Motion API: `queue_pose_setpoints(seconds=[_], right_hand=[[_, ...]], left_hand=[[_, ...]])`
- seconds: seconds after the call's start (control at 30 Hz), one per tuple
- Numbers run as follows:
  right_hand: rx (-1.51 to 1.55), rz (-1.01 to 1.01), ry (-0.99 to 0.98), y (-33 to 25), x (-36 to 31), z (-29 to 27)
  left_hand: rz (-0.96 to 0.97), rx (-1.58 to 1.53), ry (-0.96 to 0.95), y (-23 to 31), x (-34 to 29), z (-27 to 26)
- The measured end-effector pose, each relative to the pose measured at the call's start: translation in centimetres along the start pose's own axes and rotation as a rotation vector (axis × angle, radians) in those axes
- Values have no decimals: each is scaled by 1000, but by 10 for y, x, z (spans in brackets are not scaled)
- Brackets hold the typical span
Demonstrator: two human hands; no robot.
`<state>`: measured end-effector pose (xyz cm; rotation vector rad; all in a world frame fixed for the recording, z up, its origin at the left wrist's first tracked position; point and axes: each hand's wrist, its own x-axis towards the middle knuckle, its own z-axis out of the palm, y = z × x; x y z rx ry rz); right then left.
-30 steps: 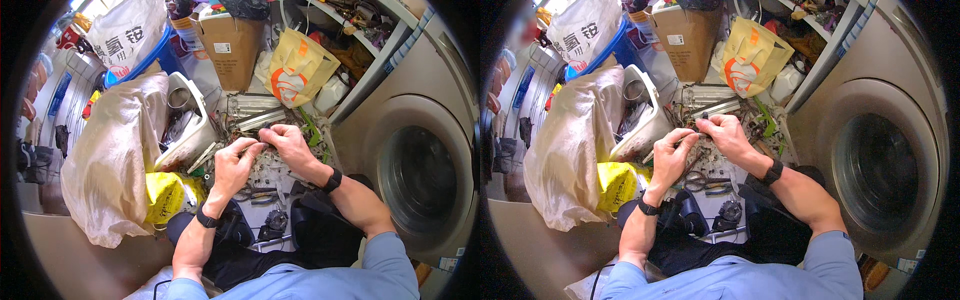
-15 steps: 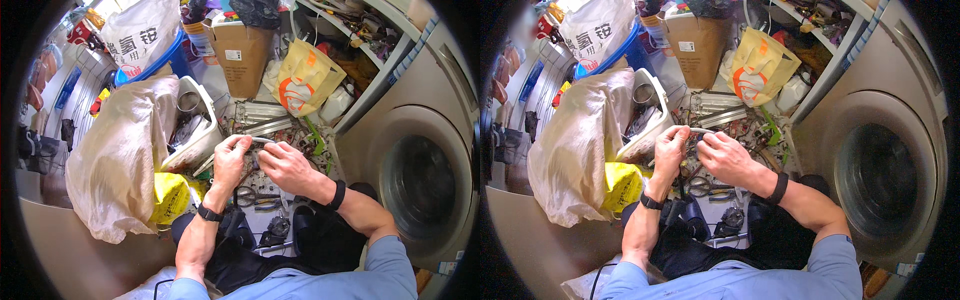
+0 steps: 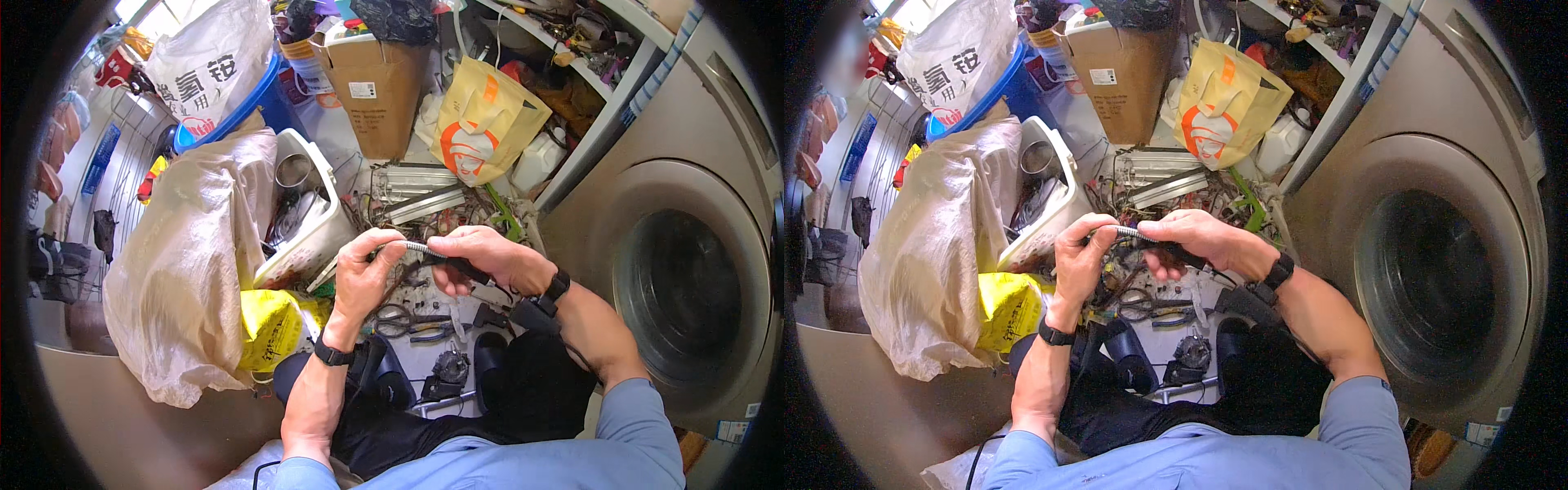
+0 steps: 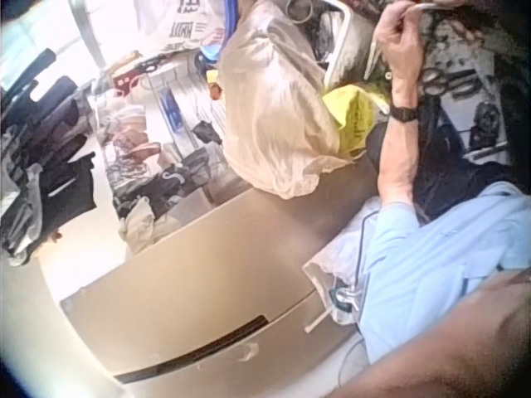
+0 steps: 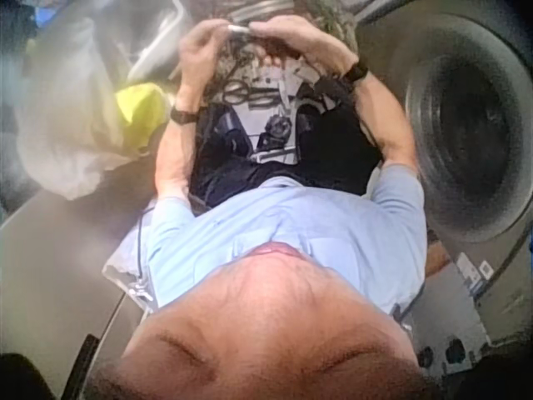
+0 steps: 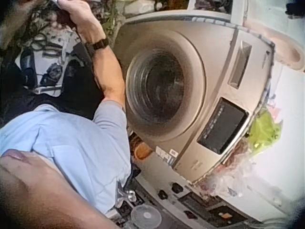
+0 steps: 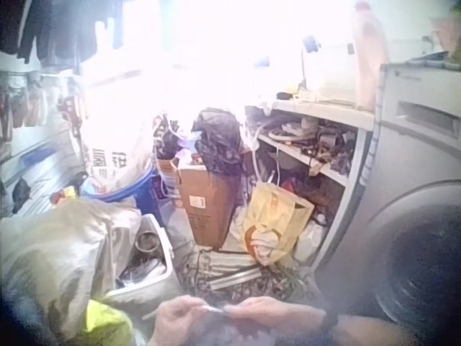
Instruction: The recorder is repairing or assembling a small mechanical or electronic component, using a screwdriver to open a casing and then working with a hose and clamp.
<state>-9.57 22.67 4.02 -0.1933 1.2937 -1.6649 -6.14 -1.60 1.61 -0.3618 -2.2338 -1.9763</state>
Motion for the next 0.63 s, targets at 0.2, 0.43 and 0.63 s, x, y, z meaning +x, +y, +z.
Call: queue_pose_setpoints(seconds=[0.2,0.43,0.63], right_hand=[[7,-166,144,28,13,-4],[-95,-228,409,34,20,3],[-349,-220,664,32,30,-9]], left_hand=[[59,359,-234,6,8,0],[66,523,-219,15,8,11],[267,592,-42,15,-1,18]])
